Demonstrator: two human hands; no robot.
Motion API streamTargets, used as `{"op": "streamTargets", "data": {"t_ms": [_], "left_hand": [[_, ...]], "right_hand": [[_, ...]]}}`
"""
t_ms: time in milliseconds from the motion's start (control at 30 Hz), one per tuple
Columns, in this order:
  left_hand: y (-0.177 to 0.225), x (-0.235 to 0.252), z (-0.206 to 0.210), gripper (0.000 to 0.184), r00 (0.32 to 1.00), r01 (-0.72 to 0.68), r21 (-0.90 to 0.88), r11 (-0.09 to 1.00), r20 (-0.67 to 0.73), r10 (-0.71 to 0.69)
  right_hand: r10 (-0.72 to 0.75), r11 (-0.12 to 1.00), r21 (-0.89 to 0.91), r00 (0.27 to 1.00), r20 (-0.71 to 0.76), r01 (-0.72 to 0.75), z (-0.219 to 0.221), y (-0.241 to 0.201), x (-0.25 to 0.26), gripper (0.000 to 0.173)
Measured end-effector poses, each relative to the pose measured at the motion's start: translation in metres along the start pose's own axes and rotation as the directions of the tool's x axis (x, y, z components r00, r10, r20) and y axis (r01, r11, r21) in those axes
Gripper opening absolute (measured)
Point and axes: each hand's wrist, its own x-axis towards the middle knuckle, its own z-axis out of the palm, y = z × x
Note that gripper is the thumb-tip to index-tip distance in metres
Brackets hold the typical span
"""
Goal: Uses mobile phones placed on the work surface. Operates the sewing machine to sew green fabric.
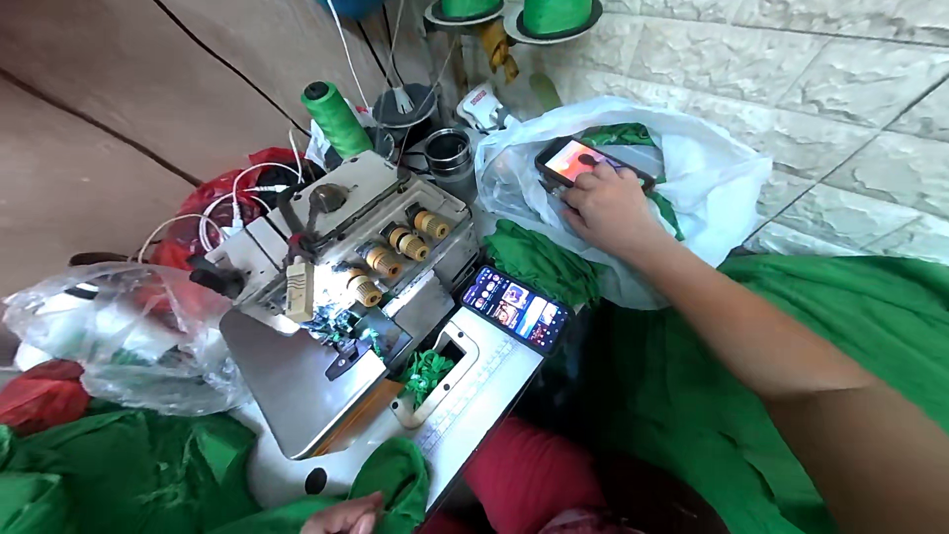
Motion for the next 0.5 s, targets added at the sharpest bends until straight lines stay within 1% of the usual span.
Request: {"op": "streamTargets", "data": {"t_ms": [100, 200, 300, 400, 500], "left_hand": [[0.007, -0.001, 0.003, 0.009, 0.994, 0.095, -0.013, 0.995, -0.057, -0.095], [0.016, -0.002, 0.009, 0.009, 0.969, 0.193, -0.046, 0.98, -0.148, -0.198], [0.013, 0.0, 0.016, 0.01, 0.95, 0.2, -0.095, 0.975, -0.226, -0.217], [0.007, -0.001, 0.02, 0.012, 0.938, 0.203, -0.171, 0.964, -0.247, -0.241], [0.004, -0.002, 0.024, 0.012, 0.925, 0.221, -0.263, 0.939, -0.25, -0.287]], "right_hand": [[0.024, 0.999, -0.025, 1.0, 0.0, -0.024, 0.003, -0.007, 0.004, 0.02], [0.054, 0.999, 0.001, 0.998, 0.037, -0.055, 0.0, -0.013, 0.007, 0.018], [0.092, 0.995, 0.033, 0.991, 0.097, -0.096, 0.0, -0.017, 0.012, 0.026], [0.114, 0.992, 0.032, 0.982, 0.149, -0.12, 0.0, -0.021, 0.012, 0.028], [0.081, 0.995, 0.045, 0.991, 0.11, -0.087, -0.004, -0.02, 0.008, 0.026]]}}
